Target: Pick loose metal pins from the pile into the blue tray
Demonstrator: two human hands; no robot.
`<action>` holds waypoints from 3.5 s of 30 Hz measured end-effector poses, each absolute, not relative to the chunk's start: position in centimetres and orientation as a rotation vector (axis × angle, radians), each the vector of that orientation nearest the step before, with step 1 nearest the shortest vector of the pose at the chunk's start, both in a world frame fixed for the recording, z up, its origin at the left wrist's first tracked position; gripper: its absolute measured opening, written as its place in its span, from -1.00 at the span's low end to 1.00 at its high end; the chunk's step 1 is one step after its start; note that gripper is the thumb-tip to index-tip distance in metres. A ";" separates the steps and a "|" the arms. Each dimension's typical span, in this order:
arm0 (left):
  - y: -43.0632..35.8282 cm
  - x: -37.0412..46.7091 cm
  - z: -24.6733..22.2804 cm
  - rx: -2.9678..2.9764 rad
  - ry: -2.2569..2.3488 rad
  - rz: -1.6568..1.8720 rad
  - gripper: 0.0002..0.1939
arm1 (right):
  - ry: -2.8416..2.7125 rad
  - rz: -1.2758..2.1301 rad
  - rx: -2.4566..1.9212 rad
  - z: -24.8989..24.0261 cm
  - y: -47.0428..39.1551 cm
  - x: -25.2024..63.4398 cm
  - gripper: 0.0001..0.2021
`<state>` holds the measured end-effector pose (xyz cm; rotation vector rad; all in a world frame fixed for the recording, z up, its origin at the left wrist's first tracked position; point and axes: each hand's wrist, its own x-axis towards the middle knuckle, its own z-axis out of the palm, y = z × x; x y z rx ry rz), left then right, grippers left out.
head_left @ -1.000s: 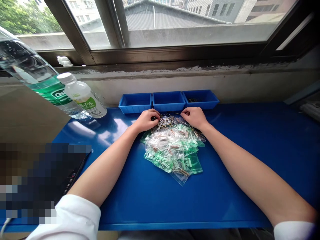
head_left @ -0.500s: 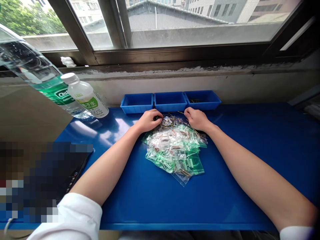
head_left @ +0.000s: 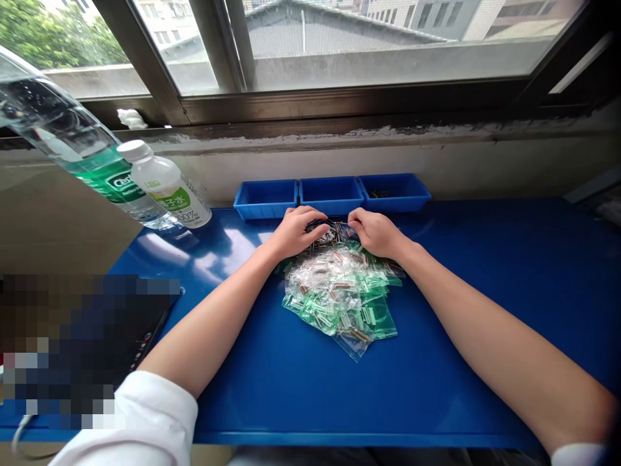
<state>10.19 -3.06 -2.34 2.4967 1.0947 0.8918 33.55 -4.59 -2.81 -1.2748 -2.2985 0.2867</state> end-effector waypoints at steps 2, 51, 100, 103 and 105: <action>-3.3 10.6 -2.3 2.535 1.038 0.870 -0.72 | -2.321 0.234 -1.222 -2.6 -4.9 33.1 -0.84; -1.4 8.6 -3.6 2.475 1.330 0.777 -0.72 | -1.470 -0.071 -1.837 -4.0 -2.0 37.6 -0.68; -3.8 11.0 -2.1 2.193 0.886 1.089 -0.87 | -2.171 0.324 -0.954 -2.7 -4.8 32.4 -0.90; -3.5 10.7 -2.3 2.274 0.955 1.140 -0.87 | -2.127 0.279 -0.987 -2.7 -4.8 32.5 -0.90; -3.1 10.4 -2.4 2.332 1.116 1.152 -0.86 | -2.041 0.220 -1.049 -2.8 -4.6 32.7 -0.89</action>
